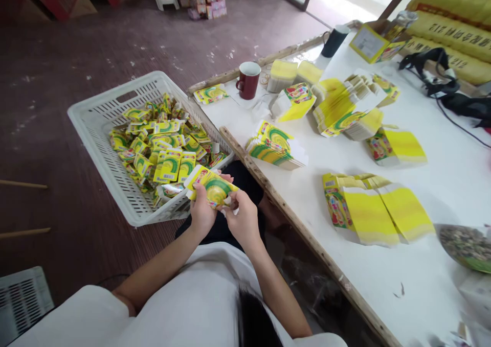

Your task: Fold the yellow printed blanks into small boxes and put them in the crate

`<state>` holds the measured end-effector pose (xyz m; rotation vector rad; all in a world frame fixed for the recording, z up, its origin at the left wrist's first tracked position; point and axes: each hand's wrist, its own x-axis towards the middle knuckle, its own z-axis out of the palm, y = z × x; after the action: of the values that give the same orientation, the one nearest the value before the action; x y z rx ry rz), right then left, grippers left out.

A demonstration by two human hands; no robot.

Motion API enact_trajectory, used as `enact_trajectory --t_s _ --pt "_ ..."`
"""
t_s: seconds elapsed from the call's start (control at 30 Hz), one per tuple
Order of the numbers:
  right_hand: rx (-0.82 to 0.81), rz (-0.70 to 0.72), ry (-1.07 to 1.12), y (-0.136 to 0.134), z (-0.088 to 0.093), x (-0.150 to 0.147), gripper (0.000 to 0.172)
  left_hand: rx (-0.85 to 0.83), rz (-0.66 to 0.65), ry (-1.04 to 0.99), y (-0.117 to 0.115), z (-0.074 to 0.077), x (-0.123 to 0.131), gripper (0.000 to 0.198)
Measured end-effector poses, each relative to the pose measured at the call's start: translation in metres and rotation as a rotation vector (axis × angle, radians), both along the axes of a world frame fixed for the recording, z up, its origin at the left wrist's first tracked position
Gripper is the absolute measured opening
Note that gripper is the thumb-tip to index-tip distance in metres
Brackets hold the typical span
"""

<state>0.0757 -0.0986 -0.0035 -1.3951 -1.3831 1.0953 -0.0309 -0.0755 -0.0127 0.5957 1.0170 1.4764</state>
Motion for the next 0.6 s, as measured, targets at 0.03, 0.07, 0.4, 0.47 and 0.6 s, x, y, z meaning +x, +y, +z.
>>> enact_trajectory --t_s 0.03,0.07,0.4,0.47,0.6 --pt "0.025 -0.030 -0.064 0.000 -0.001 0.001 0.022 0.020 -0.003 0.048 -0.001 -0.004 0.000 0.069" --pt "0.040 -0.043 -0.110 0.000 -0.002 0.002 0.022 0.033 -0.009 0.095 -0.002 -0.007 0.000 0.069" --pt "-0.113 0.086 0.269 0.002 -0.007 0.006 0.033 -0.074 -0.070 -0.079 -0.006 -0.010 0.010 0.073" --pt "-0.150 0.148 0.313 -0.002 -0.009 0.001 0.038 -0.095 0.011 -0.091 -0.004 -0.006 0.009 0.069" --pt "-0.192 0.178 0.413 -0.009 -0.013 -0.003 0.050 -0.129 0.049 -0.009 -0.007 -0.007 0.005 0.065"
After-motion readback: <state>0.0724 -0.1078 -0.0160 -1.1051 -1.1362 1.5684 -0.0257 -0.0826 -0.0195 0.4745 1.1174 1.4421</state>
